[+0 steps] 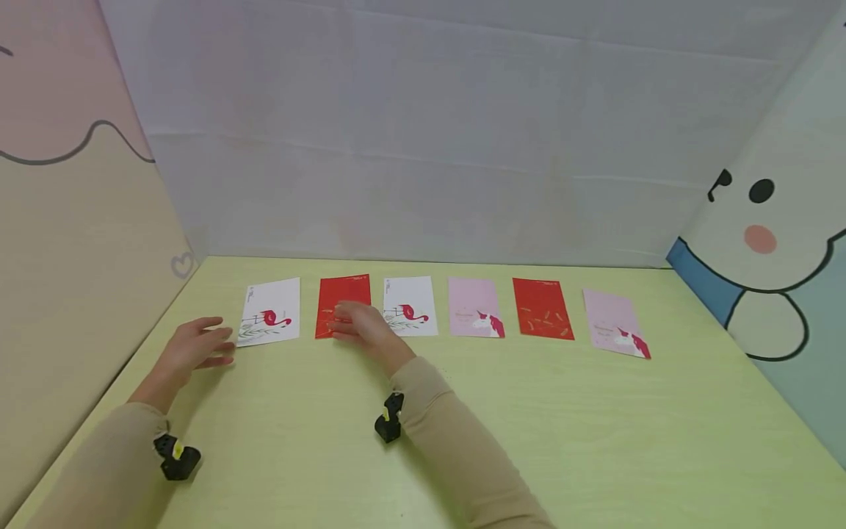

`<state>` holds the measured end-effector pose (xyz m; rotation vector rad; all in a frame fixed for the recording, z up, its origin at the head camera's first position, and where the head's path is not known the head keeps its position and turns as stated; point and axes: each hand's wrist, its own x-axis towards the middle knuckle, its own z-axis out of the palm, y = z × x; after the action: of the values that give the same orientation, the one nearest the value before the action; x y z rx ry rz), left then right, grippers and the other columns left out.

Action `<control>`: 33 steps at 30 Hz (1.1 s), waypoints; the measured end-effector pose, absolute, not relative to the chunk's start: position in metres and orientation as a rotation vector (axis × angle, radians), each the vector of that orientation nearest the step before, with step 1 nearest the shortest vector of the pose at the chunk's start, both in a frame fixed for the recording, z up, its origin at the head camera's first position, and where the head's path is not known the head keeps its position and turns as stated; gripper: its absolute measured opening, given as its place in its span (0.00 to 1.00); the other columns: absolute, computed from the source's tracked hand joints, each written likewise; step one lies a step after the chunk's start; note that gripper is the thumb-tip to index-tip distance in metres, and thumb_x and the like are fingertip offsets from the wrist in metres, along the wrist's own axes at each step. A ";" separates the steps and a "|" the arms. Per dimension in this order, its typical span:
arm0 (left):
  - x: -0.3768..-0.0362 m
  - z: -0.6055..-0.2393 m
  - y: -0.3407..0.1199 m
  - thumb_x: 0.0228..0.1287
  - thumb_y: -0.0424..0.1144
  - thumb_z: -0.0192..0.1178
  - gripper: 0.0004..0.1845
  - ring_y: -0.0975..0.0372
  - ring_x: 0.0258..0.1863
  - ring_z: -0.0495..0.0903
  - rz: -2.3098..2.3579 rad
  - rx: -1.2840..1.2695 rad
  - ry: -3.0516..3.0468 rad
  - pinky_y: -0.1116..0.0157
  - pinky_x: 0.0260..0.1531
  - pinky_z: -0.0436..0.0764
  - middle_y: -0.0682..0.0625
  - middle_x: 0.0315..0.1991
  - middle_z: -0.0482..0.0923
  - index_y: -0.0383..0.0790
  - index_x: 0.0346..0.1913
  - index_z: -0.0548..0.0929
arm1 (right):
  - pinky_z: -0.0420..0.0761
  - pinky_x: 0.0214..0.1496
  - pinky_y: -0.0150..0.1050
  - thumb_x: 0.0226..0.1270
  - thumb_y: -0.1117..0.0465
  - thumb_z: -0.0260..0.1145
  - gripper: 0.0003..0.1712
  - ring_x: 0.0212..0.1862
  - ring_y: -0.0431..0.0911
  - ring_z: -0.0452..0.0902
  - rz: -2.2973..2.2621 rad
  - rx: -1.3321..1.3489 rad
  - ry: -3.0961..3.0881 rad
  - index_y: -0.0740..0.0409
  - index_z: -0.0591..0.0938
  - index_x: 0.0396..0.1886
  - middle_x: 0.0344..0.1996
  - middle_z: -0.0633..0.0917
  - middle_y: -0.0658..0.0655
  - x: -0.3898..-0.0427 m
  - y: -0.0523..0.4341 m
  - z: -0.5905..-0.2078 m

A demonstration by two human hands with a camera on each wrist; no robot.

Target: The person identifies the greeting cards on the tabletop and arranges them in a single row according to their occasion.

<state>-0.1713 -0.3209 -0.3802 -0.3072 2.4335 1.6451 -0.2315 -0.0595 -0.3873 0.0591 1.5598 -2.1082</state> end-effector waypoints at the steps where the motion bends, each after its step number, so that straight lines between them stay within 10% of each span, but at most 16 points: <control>1: -0.173 -0.382 -0.321 0.66 0.39 0.44 0.34 0.64 0.33 0.77 1.651 -0.319 2.439 0.64 0.32 0.79 0.22 0.55 0.53 0.17 0.62 0.41 | 0.75 0.45 0.40 0.63 0.61 0.55 0.23 0.48 0.54 0.74 -2.111 0.064 1.552 0.66 0.68 0.56 0.48 0.74 0.63 -0.231 -0.063 -0.388; 19: -0.182 -0.382 -0.308 0.64 0.35 0.47 0.33 0.66 0.27 0.78 1.630 -0.381 2.509 0.65 0.30 0.79 0.22 0.50 0.60 0.15 0.60 0.46 | 0.74 0.46 0.43 0.62 0.61 0.57 0.21 0.46 0.50 0.74 -2.037 0.108 1.539 0.66 0.70 0.54 0.43 0.75 0.58 -0.219 -0.101 -0.394; 26: -0.187 -0.388 -0.313 0.58 0.31 0.52 0.27 0.69 0.20 0.75 1.572 -0.485 2.593 0.69 0.25 0.79 0.49 0.25 0.75 0.16 0.56 0.59 | 0.74 0.46 0.42 0.62 0.62 0.57 0.20 0.46 0.50 0.73 -2.041 0.105 1.543 0.66 0.71 0.52 0.43 0.76 0.58 -0.218 -0.104 -0.394; 33: -0.186 -0.392 -0.315 0.58 0.30 0.53 0.25 0.70 0.19 0.74 1.646 -0.482 2.570 0.72 0.24 0.78 0.54 0.25 0.73 0.17 0.55 0.62 | 0.75 0.46 0.42 0.62 0.61 0.57 0.18 0.44 0.49 0.74 -2.025 0.119 1.563 0.66 0.73 0.50 0.42 0.77 0.59 -0.217 -0.102 -0.394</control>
<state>-0.1857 -0.3150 -0.3917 -0.4820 2.5701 1.6463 -0.2167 -0.1021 -0.3941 0.1190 1.5635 -2.0253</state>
